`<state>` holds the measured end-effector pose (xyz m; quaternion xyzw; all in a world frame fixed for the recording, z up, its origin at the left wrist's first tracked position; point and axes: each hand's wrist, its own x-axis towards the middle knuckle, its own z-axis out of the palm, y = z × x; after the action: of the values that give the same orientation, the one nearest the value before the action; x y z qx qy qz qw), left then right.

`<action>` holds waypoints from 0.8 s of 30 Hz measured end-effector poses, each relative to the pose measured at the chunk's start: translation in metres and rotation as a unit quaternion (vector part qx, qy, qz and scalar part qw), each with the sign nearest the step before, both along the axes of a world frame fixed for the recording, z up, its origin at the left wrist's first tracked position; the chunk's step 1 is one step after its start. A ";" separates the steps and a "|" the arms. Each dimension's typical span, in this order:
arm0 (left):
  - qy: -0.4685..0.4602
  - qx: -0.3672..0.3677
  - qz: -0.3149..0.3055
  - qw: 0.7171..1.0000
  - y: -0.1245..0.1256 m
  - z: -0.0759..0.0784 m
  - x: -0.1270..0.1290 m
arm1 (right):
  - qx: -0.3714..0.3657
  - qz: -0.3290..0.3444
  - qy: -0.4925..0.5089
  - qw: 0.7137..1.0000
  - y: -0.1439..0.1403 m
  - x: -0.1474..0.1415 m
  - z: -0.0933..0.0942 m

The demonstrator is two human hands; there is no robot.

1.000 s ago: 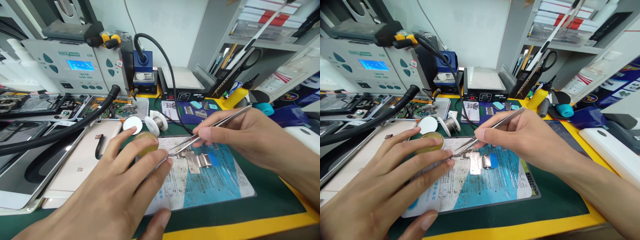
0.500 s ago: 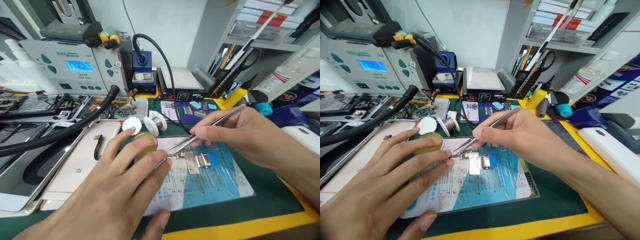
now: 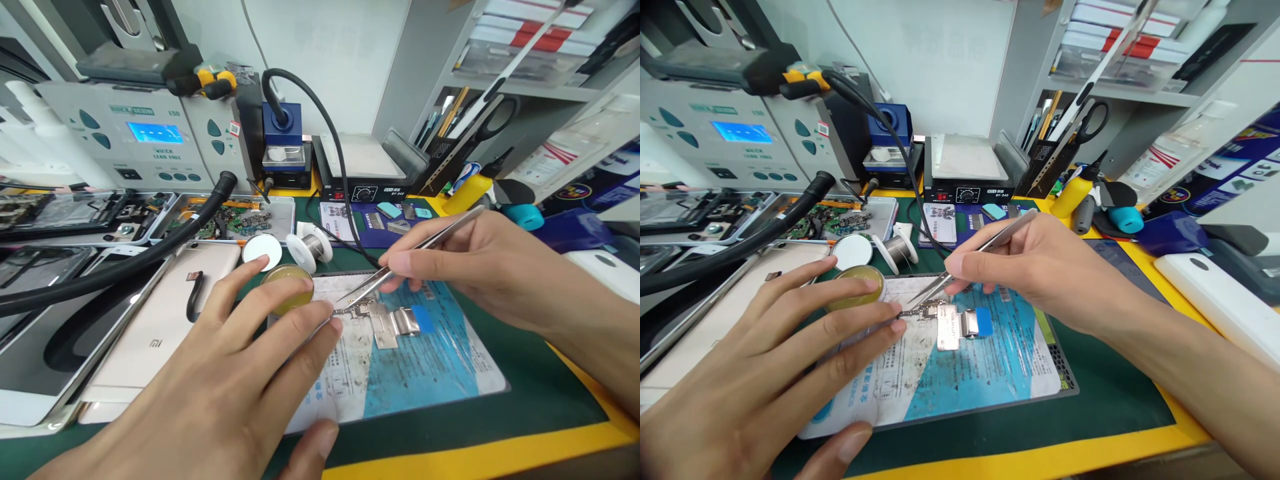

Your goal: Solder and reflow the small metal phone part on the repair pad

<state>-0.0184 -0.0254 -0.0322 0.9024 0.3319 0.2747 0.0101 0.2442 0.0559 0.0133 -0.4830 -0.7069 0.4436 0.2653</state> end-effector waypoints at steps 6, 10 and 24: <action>0.003 -0.001 0.002 1.000 -0.001 0.001 -0.001 | -0.022 0.000 0.027 0.999 -0.001 0.000 0.001; 0.009 0.002 -0.001 1.000 0.000 0.001 -0.001 | -0.032 -0.007 0.030 0.999 -0.001 0.000 0.001; 0.005 -0.013 0.000 1.000 -0.003 0.002 -0.001 | -0.052 0.000 0.049 0.997 -0.002 0.003 -0.002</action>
<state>-0.0195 -0.0280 -0.0301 0.9036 0.3354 0.2657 0.0201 0.2469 0.0540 0.0114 -0.4735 -0.6691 0.5029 0.2743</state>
